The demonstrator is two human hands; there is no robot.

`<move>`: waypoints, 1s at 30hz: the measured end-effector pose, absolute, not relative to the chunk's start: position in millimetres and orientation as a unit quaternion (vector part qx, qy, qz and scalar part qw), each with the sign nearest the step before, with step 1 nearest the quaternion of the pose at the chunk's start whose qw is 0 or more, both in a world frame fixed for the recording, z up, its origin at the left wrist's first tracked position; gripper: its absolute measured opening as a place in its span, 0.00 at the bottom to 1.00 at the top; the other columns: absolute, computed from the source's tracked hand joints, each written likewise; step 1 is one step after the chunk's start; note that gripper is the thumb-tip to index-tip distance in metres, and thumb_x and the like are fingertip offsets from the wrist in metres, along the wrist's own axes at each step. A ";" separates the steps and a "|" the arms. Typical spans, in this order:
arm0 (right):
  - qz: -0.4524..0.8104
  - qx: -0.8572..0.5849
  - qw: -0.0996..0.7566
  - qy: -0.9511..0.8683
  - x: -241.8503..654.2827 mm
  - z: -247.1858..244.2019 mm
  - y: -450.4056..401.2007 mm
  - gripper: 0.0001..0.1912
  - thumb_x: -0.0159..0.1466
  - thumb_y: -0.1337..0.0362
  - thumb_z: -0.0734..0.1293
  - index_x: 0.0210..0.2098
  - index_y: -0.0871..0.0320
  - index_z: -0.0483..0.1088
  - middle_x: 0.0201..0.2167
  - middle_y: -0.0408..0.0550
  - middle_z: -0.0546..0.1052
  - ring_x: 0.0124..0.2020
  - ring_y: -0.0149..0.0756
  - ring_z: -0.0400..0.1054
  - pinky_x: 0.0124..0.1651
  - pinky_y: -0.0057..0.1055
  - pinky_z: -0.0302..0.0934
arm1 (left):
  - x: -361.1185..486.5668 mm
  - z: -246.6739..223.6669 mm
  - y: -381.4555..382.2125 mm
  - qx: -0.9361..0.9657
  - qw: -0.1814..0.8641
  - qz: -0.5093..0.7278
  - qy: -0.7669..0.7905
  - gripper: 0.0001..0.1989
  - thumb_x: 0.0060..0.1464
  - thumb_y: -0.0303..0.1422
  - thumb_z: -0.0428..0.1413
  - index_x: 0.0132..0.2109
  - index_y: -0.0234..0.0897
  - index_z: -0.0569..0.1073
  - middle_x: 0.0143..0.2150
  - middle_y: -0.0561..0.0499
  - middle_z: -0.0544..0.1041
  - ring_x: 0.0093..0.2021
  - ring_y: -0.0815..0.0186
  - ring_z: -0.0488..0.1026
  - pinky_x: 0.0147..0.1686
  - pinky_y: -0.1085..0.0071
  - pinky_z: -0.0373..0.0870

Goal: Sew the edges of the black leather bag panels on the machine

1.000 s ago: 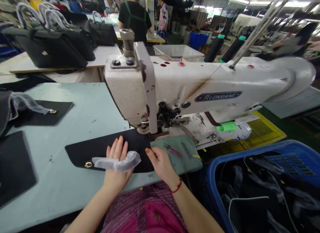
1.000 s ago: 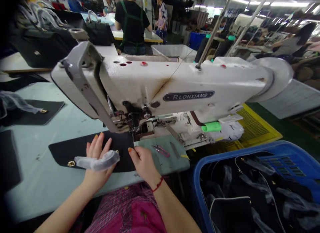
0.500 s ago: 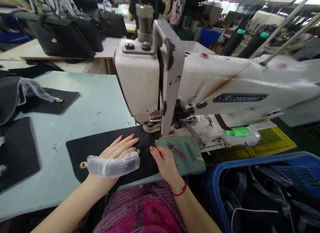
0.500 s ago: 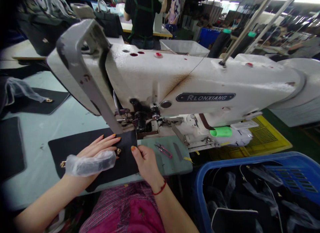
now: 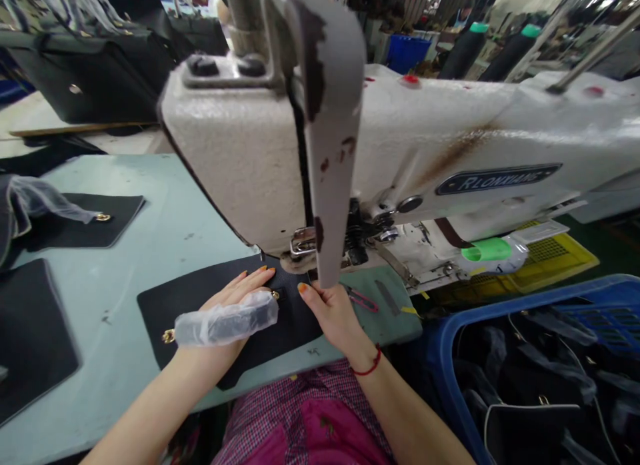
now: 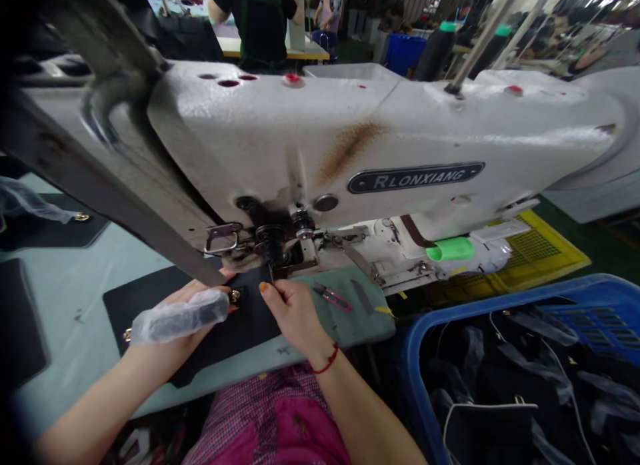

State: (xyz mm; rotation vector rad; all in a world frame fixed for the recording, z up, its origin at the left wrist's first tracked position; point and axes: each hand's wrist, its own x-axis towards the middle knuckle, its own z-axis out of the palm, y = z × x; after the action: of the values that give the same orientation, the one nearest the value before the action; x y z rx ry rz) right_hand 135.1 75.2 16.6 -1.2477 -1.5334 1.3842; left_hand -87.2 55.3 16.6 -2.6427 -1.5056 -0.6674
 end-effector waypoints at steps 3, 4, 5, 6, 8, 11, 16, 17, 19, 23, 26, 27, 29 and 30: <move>0.526 -0.482 0.360 -0.601 135.5 20.4 77.6 0.26 0.67 0.51 0.61 0.20 0.57 0.49 0.19 0.38 0.49 0.22 0.25 0.43 0.24 0.27 0.38 | -91.6 17.5 60.8 -0.854 0.014 -0.210 -0.475 0.13 0.63 0.33 0.49 0.50 0.35 0.73 0.56 0.42 0.77 0.55 0.58 0.75 0.57 0.62 0.72; 0.530 -0.480 0.359 -0.600 136.7 20.7 76.0 0.26 0.67 0.51 0.61 0.19 0.57 0.49 0.19 0.38 0.49 0.22 0.25 0.44 0.24 0.26 0.38 | -93.9 16.0 62.0 -0.853 0.012 -0.206 -0.478 0.13 0.62 0.34 0.49 0.49 0.36 0.73 0.57 0.42 0.77 0.55 0.58 0.75 0.57 0.62 0.72; 0.542 -0.478 0.355 -0.594 138.3 20.6 72.9 0.27 0.67 0.50 0.61 0.19 0.57 0.49 0.18 0.37 0.50 0.21 0.24 0.46 0.23 0.26 0.39 | -96.4 13.6 63.0 -0.852 0.007 -0.201 -0.483 0.12 0.62 0.34 0.49 0.49 0.37 0.73 0.57 0.43 0.77 0.55 0.58 0.75 0.57 0.61 0.72; 0.560 -0.474 0.348 -0.583 140.2 20.0 68.6 0.27 0.67 0.48 0.61 0.20 0.57 0.51 0.17 0.37 0.52 0.20 0.24 0.49 0.22 0.25 0.40 | -99.1 10.5 63.8 -0.849 -0.002 -0.195 -0.491 0.12 0.62 0.34 0.49 0.49 0.38 0.73 0.57 0.44 0.76 0.55 0.58 0.75 0.57 0.61 0.72; 0.606 -0.464 0.331 -0.555 144.8 18.2 57.5 0.25 0.68 0.47 0.60 0.22 0.57 0.56 0.15 0.37 0.60 0.18 0.25 0.56 0.20 0.22 0.45 | -104.0 4.0 65.0 -0.841 -0.022 -0.197 -0.504 0.12 0.62 0.35 0.49 0.49 0.40 0.72 0.57 0.45 0.76 0.54 0.58 0.76 0.57 0.60 0.72; 0.655 -0.442 0.322 -0.522 150.7 15.4 42.1 0.25 0.68 0.45 0.60 0.27 0.60 0.66 0.22 0.45 0.75 0.19 0.26 0.66 0.21 0.21 0.56 | -106.6 0.7 66.4 -0.821 -0.056 -0.210 -0.528 0.14 0.61 0.37 0.50 0.51 0.41 0.72 0.57 0.46 0.77 0.54 0.56 0.76 0.57 0.59 0.72; 0.696 -0.405 0.333 -0.491 156.0 16.6 38.4 0.26 0.66 0.45 0.63 0.30 0.63 0.74 0.32 0.53 0.81 0.24 0.28 0.72 0.21 0.20 0.59 | -94.5 22.2 66.4 -0.787 -0.083 -0.177 -0.586 0.21 0.60 0.41 0.47 0.55 0.40 0.72 0.55 0.42 0.77 0.53 0.50 0.76 0.52 0.56 0.72; 0.703 -0.400 0.329 -0.487 156.9 18.0 40.2 0.25 0.65 0.45 0.64 0.30 0.63 0.75 0.32 0.53 0.81 0.24 0.28 0.72 0.21 0.19 0.60 | -91.3 27.9 66.0 -0.787 -0.071 -0.172 -0.589 0.22 0.60 0.42 0.45 0.55 0.40 0.73 0.55 0.41 0.77 0.51 0.49 0.77 0.50 0.55 0.73; 0.720 -0.392 0.316 -0.478 158.9 21.0 44.4 0.24 0.65 0.46 0.65 0.30 0.63 0.75 0.32 0.53 0.82 0.24 0.27 0.72 0.21 0.19 0.60 | -86.6 37.2 65.3 -0.789 -0.041 -0.157 -0.593 0.23 0.61 0.44 0.43 0.54 0.41 0.75 0.53 0.40 0.78 0.46 0.46 0.78 0.44 0.52 0.72; 0.756 -0.370 0.289 -0.455 161.6 24.8 50.9 0.24 0.63 0.46 0.67 0.29 0.63 0.76 0.33 0.53 0.82 0.25 0.27 0.73 0.21 0.18 0.61 | -85.6 44.6 65.9 -0.792 -0.022 -0.137 -0.594 0.27 0.62 0.47 0.41 0.54 0.39 0.76 0.48 0.37 0.79 0.40 0.43 0.77 0.41 0.49 0.69; 0.766 -0.370 0.281 -0.445 161.2 25.4 52.4 0.24 0.62 0.46 0.67 0.28 0.64 0.76 0.33 0.53 0.82 0.25 0.27 0.72 0.20 0.17 0.60 | -88.8 44.8 67.4 -0.799 -0.027 -0.140 -0.584 0.27 0.62 0.47 0.42 0.55 0.37 0.75 0.47 0.37 0.79 0.41 0.44 0.77 0.42 0.51 0.68; 0.767 -0.371 0.281 -0.442 160.7 25.4 52.4 0.25 0.62 0.46 0.67 0.28 0.64 0.76 0.33 0.53 0.82 0.25 0.27 0.72 0.20 0.17 0.60 | -89.8 44.6 67.9 -0.801 -0.027 -0.142 -0.581 0.26 0.63 0.46 0.42 0.55 0.37 0.75 0.47 0.37 0.79 0.41 0.45 0.77 0.43 0.52 0.68; 0.769 -0.370 0.282 -0.439 160.0 25.1 52.0 0.24 0.62 0.46 0.68 0.28 0.64 0.76 0.32 0.52 0.81 0.25 0.26 0.72 0.20 0.16 0.60 | -91.3 44.2 68.8 -0.805 -0.022 -0.143 -0.576 0.25 0.63 0.45 0.43 0.55 0.37 0.75 0.47 0.38 0.79 0.42 0.46 0.76 0.43 0.53 0.68; 0.769 -0.368 0.284 -0.439 159.7 24.9 51.7 0.24 0.62 0.46 0.68 0.28 0.64 0.76 0.32 0.52 0.81 0.25 0.26 0.72 0.19 0.16 0.59 | -91.8 44.0 69.2 -0.806 -0.020 -0.143 -0.573 0.25 0.63 0.45 0.43 0.55 0.37 0.75 0.47 0.38 0.79 0.42 0.46 0.76 0.44 0.53 0.68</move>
State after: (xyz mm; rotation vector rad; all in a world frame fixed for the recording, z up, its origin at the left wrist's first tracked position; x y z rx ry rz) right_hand 159.7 51.7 24.9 -0.9841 -1.1736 2.0589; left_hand -91.8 69.2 44.0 -2.5672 -1.8254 -0.4538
